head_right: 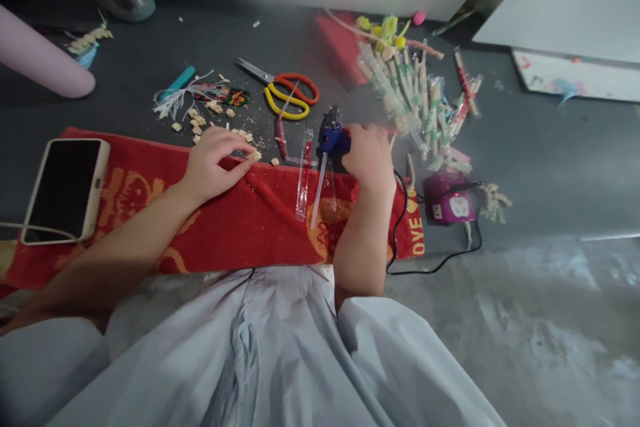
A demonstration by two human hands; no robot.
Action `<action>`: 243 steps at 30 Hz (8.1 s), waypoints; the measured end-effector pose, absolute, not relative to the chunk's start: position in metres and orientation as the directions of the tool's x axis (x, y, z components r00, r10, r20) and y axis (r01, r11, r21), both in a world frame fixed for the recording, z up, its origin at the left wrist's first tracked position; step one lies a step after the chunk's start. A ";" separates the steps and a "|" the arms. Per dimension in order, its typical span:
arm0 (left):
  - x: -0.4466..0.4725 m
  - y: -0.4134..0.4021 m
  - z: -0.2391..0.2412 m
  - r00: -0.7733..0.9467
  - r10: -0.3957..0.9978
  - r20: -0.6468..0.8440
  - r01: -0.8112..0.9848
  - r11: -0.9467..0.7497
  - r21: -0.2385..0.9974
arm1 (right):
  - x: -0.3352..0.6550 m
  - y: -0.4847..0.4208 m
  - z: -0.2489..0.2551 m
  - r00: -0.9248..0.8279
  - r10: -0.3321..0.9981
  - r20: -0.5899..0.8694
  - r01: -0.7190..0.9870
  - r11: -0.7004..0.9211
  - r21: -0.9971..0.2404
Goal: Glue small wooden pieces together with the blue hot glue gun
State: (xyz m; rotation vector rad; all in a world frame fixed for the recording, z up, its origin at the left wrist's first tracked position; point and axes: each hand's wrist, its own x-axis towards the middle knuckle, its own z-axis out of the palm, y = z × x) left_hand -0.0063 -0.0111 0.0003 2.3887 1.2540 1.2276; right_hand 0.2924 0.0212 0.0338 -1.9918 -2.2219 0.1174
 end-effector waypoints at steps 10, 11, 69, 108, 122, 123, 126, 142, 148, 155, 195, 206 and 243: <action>-0.007 -0.013 0.002 0.332 0.812 0.480 0.673 -0.561 0.482 | 0.227 0.003 0.063 -0.491 0.865 -0.105 0.812 0.410 -0.415; -0.007 -0.014 0.003 0.331 0.819 0.469 0.684 -0.551 0.479 | 0.221 0.003 0.061 -0.490 0.866 -0.095 0.818 0.420 -0.394; -0.006 -0.014 0.008 0.416 0.846 0.332 0.707 -0.531 0.467 | 0.204 0.011 0.036 -0.588 0.804 0.090 0.619 0.519 -0.590; -0.007 -0.014 0.008 0.505 0.824 0.259 0.702 -0.566 0.432 | 0.209 0.013 0.035 -0.724 0.689 0.026 0.588 0.637 -0.499; -0.006 -0.014 0.006 0.484 0.821 0.304 0.699 -0.572 0.429 | 0.210 0.012 0.038 -0.715 0.698 0.039 0.605 0.646 -0.465; -0.006 -0.014 0.006 0.475 0.822 0.313 0.696 -0.569 0.437 | 0.210 0.012 0.038 -0.709 0.703 0.049 0.603 0.642 -0.474; -0.006 -0.013 0.005 0.451 0.823 0.346 0.684 -0.568 0.458 | 0.213 0.013 0.037 -0.688 0.718 0.103 0.579 0.629 -0.519; -0.009 -0.015 0.004 0.332 0.727 0.602 0.560 -0.665 0.494 | 0.216 0.018 0.028 -0.626 0.628 0.462 0.247 0.722 -0.646; -0.008 -0.015 0.003 0.304 0.654 0.692 0.468 -0.736 0.490 | 0.213 0.012 0.034 -0.617 0.591 0.520 0.205 0.758 -0.619; -0.008 -0.016 0.002 0.311 0.680 0.664 0.500 -0.711 0.493 | 0.212 0.011 0.034 -0.636 0.559 0.532 0.188 0.781 -0.595; -0.009 -0.015 0.009 0.337 0.591 0.733 0.517 -0.767 0.381 | 0.215 0.014 0.027 -0.586 0.667 0.461 0.216 0.676 -0.705; -0.008 -0.013 0.011 0.309 0.513 0.801 0.482 -0.810 0.333 | 0.211 0.015 0.025 -0.550 0.663 0.507 0.194 0.692 -0.695; -0.005 -0.017 0.006 0.165 0.802 0.575 0.414 -0.585 0.697 | 0.210 0.014 0.021 -0.505 0.698 0.508 0.224 0.675 -0.703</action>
